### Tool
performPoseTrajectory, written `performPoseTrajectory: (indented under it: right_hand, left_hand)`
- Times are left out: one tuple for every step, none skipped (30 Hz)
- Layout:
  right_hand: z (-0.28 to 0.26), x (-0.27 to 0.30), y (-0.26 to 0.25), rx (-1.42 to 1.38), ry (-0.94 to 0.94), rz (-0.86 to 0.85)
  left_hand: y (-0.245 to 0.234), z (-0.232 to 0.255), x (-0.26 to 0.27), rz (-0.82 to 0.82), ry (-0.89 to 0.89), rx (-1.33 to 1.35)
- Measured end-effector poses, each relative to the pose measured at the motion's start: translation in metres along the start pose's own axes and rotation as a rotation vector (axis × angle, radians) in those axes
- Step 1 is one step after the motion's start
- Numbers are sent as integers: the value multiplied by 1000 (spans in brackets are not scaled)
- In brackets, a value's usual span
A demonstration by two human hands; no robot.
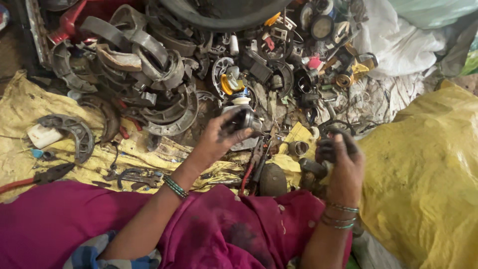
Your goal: The person sits on the floor and uses a small metal tool to scrape and clean the interior of a cylindrical metal part. They repeatedly rotate the part and scrape different sections, occasionally pausing to inspect the surface.
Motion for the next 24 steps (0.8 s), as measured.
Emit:
performPoseTrajectory:
  right_hand:
    - [3,-6,-13,-7,-72,23]
    - [17,-15,-20,61,-29,61]
    - [34,-28,-23,128,15,100]
    - [53,-39,-23,196,58,135]
    - [73,-46,-15,393,0,45]
    - [94,-51,-4,590,-56,-49]
    - [122,-53,8,799,14,-160]
    - [149,-54,23,1007,82,-268]
    - [167,-48,42,1102,-44,-354]
    - [178,-45,55,1202,-186,-429]
    - [187,-40,64,1227,-212,-417]
    - [193,-37,73,1252,-240,-405]
    - [196,-36,75,1282,-188,-360]
    - [197,-35,76,1308,-138,-319]
    - [197,-33,76,1340,-59,-327]
    - [196,-31,77,1368,19,-343]
    - [196,-32,77,1395,98,-357]
    - [194,-30,77,1385,109,-344]
    - [191,-30,76,1375,120,-331]
    - [187,-32,76,1362,130,-315]
    - [183,-36,76,1310,129,-312]
    - [180,-39,74,1257,130,-310]
    - [177,-43,73,1204,132,-309]
    - [175,-43,69,1069,167,-276]
  left_hand:
    - [-3,0,-2,22,22,105]
    - [-4,-1,-3,33,19,60]
    - [-6,-2,-4,44,16,15]
    - [-6,-4,-5,57,14,-30]
    - [-6,-4,-6,71,42,-93]
    - [-6,-5,-6,86,68,-156]
    - [-7,-6,-3,101,94,-219]
    - [-6,-9,-1,99,73,-123]
    - [-6,-11,1,97,51,-26]
    - [-4,-12,-3,90,46,74]
    - [-4,-12,-6,123,57,-5]
    - [-6,-11,-8,160,70,-85]
    - [-7,-11,-9,198,82,-163]
    - [-7,-12,-9,202,70,-176]
    - [-6,-13,-8,205,57,-188]
    - [-7,-14,-7,216,41,-204]
    - [-6,-15,-7,212,30,-126]
    - [-4,-16,-6,205,15,-51]
    - [-1,-17,-6,197,0,25]
    - [-1,-18,-4,203,-26,43]
    - [-1,-18,-5,208,-52,61]
    - [-2,-18,-7,212,-80,79]
    - [-2,-19,-8,206,-73,126]
    - [-3,-21,-5,202,-75,173]
Point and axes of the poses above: each hand's wrist, its own x-axis away from the middle knuckle, its own y-axis out of the palm, z = x × y, the point moved 4 cm from there along -x, towards the middle knuckle, and after that the axes turned 3 degrees about -x, right-handed, at the moved point
